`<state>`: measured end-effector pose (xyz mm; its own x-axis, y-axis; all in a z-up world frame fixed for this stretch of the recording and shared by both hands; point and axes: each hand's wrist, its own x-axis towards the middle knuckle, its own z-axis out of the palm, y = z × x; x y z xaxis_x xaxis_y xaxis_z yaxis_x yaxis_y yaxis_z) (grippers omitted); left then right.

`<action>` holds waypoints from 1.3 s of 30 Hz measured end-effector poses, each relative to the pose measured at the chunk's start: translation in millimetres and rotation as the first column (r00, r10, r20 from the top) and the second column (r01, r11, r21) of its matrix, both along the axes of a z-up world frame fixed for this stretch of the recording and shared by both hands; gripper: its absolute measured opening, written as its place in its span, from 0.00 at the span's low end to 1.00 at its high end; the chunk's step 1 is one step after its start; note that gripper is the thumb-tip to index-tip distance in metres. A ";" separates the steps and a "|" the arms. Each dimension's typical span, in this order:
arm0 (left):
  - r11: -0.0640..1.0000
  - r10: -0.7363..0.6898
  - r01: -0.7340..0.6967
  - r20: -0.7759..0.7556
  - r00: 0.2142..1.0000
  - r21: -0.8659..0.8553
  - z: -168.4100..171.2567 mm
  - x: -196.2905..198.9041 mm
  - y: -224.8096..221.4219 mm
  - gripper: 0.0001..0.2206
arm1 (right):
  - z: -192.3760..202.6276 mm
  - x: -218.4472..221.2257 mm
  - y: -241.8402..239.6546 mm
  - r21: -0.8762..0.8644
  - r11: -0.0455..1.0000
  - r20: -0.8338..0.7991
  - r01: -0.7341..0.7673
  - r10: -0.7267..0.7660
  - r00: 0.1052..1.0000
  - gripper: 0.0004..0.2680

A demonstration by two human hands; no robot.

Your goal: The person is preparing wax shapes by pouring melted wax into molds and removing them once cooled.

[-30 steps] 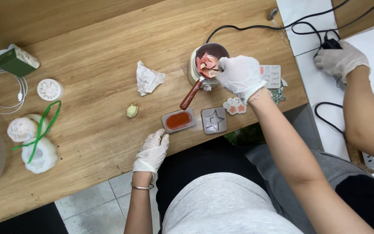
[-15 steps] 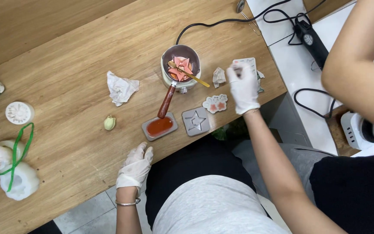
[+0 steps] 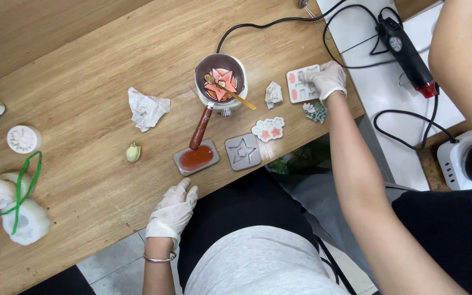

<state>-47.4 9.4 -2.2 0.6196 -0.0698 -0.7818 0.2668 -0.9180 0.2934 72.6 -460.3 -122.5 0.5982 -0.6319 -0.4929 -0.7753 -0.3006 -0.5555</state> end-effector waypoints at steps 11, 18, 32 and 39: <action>0.337 0.420 -0.410 -0.254 0.871 -0.847 57.4 39.6 -79.5 0.25 | 123.3 -31.7 84.1 0.580 0.763 0.761 -0.286 -0.382 0.525 0.11; -0.148 0.432 -0.474 -0.488 0.759 -0.868 47.2 76.2 -113.6 0.21 | 221.9 -56.1 182.5 0.454 0.828 0.755 -0.328 -0.162 0.636 0.15; -0.098 0.607 -0.379 -0.357 0.710 -0.920 38.5 77.3 -104.7 0.13 | 234.9 -63.6 248.4 -0.682 0.670 0.577 -0.293 0.740 0.346 0.12; 0.065 0.595 -0.224 -0.142 0.791 -0.972 36.0 77.4 -98.4 0.12 | 230.4 -63.6 245.1 0.032 0.928 0.677 -0.372 0.254 0.691 0.12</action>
